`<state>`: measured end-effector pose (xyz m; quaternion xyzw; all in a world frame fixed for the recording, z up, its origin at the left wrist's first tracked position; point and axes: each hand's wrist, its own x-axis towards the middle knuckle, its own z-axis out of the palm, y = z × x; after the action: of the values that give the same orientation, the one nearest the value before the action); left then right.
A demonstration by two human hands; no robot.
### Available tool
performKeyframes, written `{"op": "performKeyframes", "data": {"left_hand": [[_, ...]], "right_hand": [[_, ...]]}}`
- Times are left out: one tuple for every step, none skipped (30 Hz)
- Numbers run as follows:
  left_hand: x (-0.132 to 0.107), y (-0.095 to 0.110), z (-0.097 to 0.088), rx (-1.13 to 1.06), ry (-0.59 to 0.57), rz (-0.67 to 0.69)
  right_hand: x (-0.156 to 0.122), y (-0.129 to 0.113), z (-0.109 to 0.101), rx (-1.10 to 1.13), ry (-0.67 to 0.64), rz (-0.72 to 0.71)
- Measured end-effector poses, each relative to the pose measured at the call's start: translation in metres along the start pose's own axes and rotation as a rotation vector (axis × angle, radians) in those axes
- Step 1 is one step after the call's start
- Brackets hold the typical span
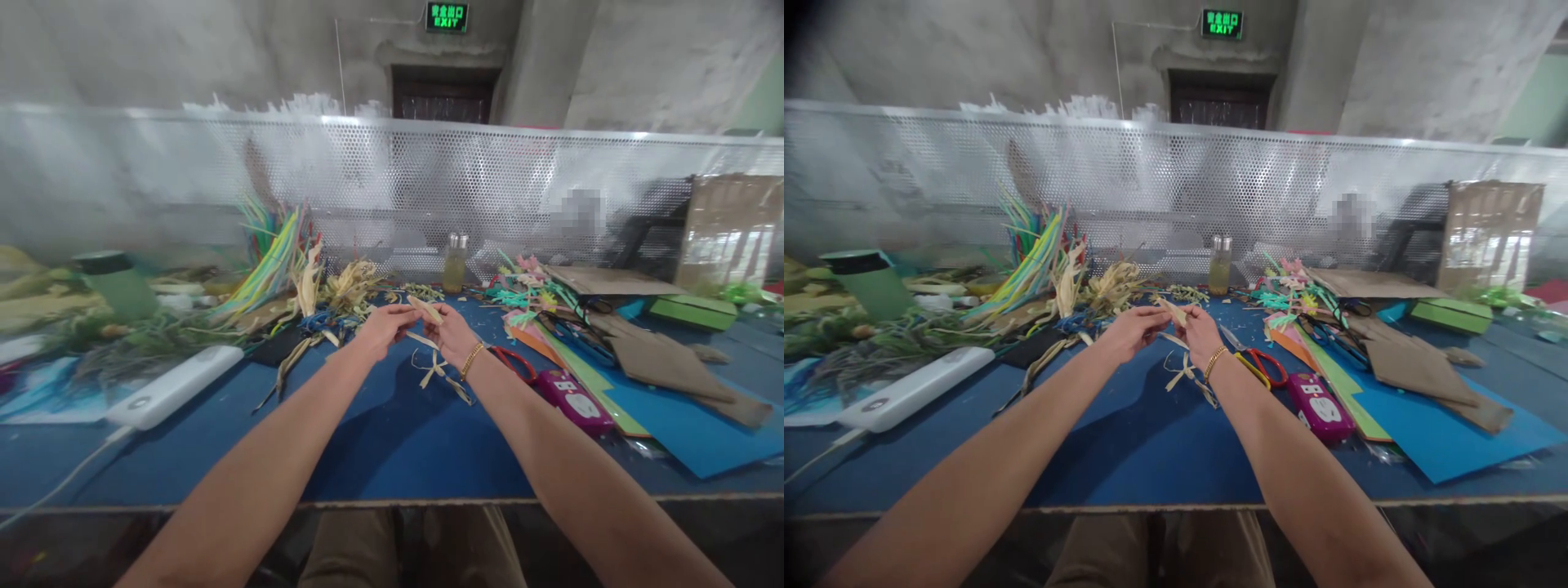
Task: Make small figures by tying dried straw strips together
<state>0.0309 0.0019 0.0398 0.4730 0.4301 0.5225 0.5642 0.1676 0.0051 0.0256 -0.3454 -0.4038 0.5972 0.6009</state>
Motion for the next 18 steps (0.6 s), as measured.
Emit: {"op": "performKeyframes", "data": {"left_hand": [[0.0, -0.001, 0.001, -0.048, -0.006, -0.001], [0.0, -0.002, 0.001, -0.087, -0.01, -0.001], [0.0, -0.002, 0.001, -0.111, -0.01, -0.001], [0.0, -0.001, 0.001, -0.118, -0.004, -0.001], [0.0, 0.0, 0.0, -0.112, 0.007, 0.001], [0.0, 0.001, -0.001, -0.098, 0.023, 0.005], [0.0, 0.002, -0.002, -0.082, 0.042, 0.01], [0.0, 0.003, -0.003, -0.064, 0.063, 0.017], [0.0, 0.004, -0.004, -0.042, 0.081, 0.023], [0.001, 0.005, -0.005, -0.017, 0.095, 0.026], [0.001, 0.005, -0.006, 0.01, 0.106, 0.026], [0.002, 0.006, -0.007, 0.038, 0.109, 0.022], [0.002, 0.006, -0.007, 0.063, 0.108, 0.019], [0.002, 0.006, -0.008, 0.083, 0.102, 0.017], [0.002, 0.007, -0.008, 0.096, 0.094, 0.017], [0.002, 0.007, -0.008, 0.105, 0.085, 0.02], [0.002, 0.008, -0.008, 0.112, 0.078, 0.022], [0.002, 0.009, -0.008, 0.118, 0.073, 0.024]], "right_hand": [[-0.001, 0.001, 0.001, 0.013, 0.002, 0.003], [-0.002, 0.001, 0.002, 0.02, 0.0, 0.005], [-0.003, 0.001, 0.003, 0.022, 0.001, 0.004], [-0.004, 0.001, 0.003, 0.02, 0.006, 0.003], [-0.005, 0.001, 0.004, 0.012, 0.013, 0.003], [-0.006, 0.0, 0.005, -0.005, 0.016, 0.005], [-0.007, 0.0, 0.005, -0.025, 0.014, 0.009], [-0.007, -0.001, 0.006, -0.05, 0.01, 0.013], [-0.007, -0.001, 0.006, -0.077, 0.002, 0.015], [-0.007, -0.002, 0.006, -0.103, -0.003, 0.011], [-0.007, -0.003, 0.005, -0.123, 0.002, -0.001], [-0.006, -0.003, 0.004, -0.137, 0.021, -0.017], [-0.004, -0.004, 0.003, -0.145, 0.043, -0.036], [-0.003, -0.005, 0.001, -0.148, 0.065, -0.054], [-0.001, -0.005, -0.001, -0.147, 0.086, -0.066], [0.001, -0.005, -0.002, -0.146, 0.105, -0.072], [0.002, -0.005, -0.004, -0.149, 0.121, -0.072], [0.003, -0.005, -0.005, -0.158, 0.134, -0.066]]}}
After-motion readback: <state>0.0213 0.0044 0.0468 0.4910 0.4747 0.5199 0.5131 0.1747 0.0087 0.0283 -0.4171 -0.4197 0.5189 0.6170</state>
